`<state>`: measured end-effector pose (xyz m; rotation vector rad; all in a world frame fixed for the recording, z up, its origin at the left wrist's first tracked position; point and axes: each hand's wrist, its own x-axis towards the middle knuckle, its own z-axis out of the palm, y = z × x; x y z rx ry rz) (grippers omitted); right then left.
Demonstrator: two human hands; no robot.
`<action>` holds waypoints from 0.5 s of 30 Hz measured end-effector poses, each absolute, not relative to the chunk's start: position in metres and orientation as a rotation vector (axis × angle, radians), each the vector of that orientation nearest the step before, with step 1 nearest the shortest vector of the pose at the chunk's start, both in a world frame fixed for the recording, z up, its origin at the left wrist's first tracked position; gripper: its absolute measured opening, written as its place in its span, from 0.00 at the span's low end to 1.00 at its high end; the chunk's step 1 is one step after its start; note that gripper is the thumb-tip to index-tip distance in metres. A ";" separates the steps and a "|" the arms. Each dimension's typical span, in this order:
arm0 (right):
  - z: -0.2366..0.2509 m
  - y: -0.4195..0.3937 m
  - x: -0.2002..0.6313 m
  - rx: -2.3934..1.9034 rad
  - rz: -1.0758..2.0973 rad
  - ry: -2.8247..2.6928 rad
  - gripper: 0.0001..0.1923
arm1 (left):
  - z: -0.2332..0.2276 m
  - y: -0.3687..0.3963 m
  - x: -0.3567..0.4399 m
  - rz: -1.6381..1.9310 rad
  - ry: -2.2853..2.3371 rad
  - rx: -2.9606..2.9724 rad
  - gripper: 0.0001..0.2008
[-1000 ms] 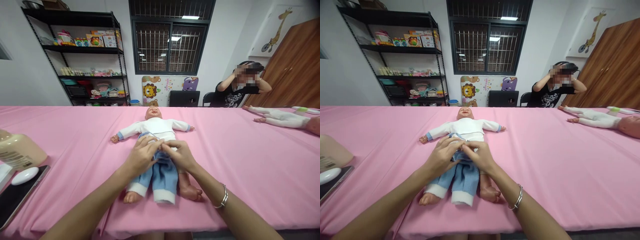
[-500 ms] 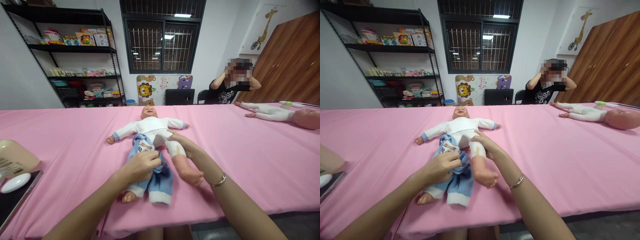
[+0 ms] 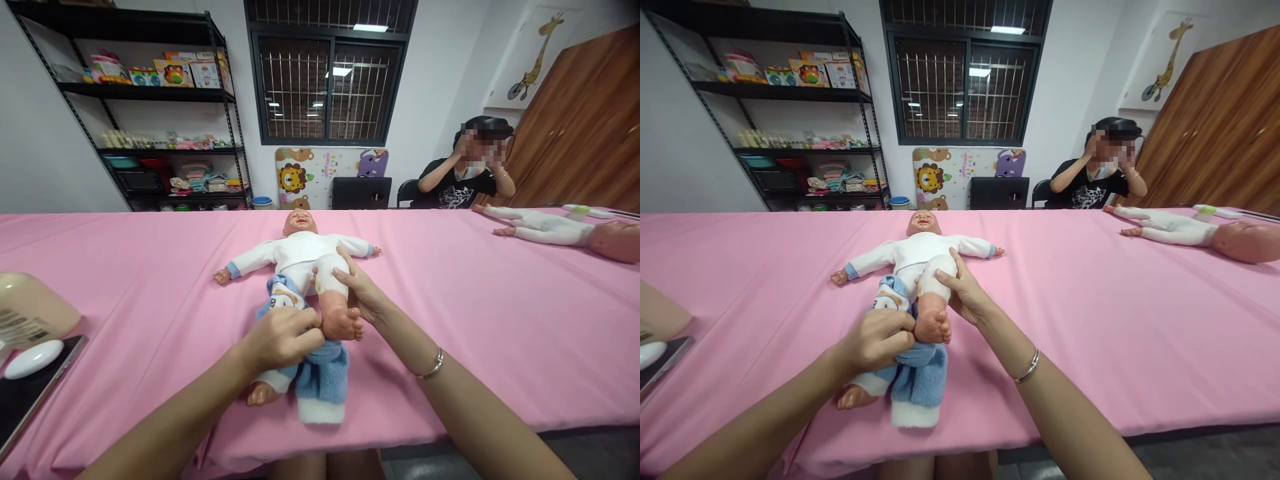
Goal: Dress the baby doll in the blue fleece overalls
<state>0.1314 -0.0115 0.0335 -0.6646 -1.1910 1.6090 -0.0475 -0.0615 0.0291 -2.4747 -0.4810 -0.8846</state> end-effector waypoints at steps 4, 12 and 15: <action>0.026 -0.006 0.125 -0.691 1.545 -1.083 0.51 | 0.030 -0.066 -0.047 -1.051 -0.428 -2.477 0.07; 0.013 -0.006 0.119 -0.777 1.363 -1.222 0.51 | 0.030 -0.068 -0.040 -1.154 -0.579 -2.462 0.12; 0.014 -0.006 0.120 -0.823 1.375 -1.228 0.48 | 0.029 -0.067 -0.041 -1.176 -0.554 -2.499 0.13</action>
